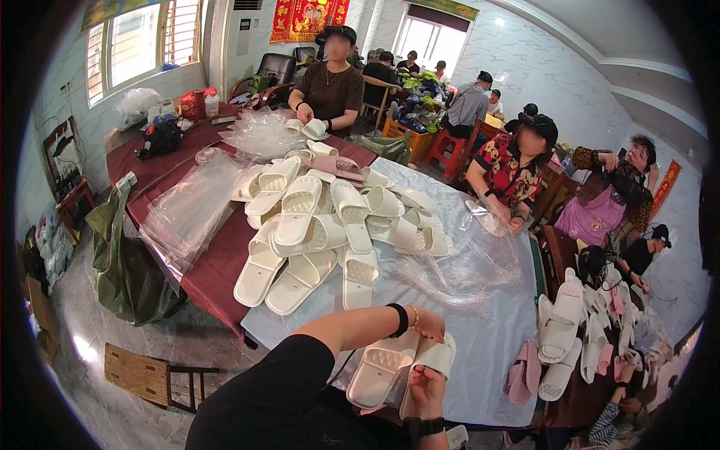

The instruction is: The recorder is inspecting and tidying up loose threads on white and pink slippers in a shoe manufacturing facility.

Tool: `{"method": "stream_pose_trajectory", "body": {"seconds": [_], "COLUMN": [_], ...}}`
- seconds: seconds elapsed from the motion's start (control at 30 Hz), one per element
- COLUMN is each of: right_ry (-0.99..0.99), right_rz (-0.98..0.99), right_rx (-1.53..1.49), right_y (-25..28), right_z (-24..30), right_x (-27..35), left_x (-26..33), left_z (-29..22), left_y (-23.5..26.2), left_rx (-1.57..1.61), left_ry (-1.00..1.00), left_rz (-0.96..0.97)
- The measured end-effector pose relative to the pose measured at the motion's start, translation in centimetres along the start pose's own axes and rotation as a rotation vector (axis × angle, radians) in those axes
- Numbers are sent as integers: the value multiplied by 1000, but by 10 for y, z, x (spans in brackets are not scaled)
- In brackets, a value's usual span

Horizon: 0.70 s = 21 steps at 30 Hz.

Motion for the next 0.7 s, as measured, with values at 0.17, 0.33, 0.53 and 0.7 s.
{"method": "stream_pose_trajectory", "body": {"seconds": [0.17, 0.33, 0.53, 0.7], "right_ry": [-76, -103, -81, -43], "right_rz": [6, -100, -124, -106], "right_rx": [-97, -248, -170, -197], "right_y": [3, 3, 1, 4], "right_z": [2, 2, -1, -3], "right_x": [-1, 3, 1, 0], "left_x": [0, 1, 1, 6], "left_z": [2, 2, 2, -3], "left_y": [1, -3, -1, -1], "left_rx": [109, 24, -39, -16], "left_ry": [42, -2, 14, 11], "left_rz": [20, 42, 39, 11]}}
Point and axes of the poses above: each hand's wrist, its own x-axis away from the middle knuckle, its own y-axis out of the back of the hand, z = x × y, the point moved 3 cm from there along -x, towards the middle knuckle
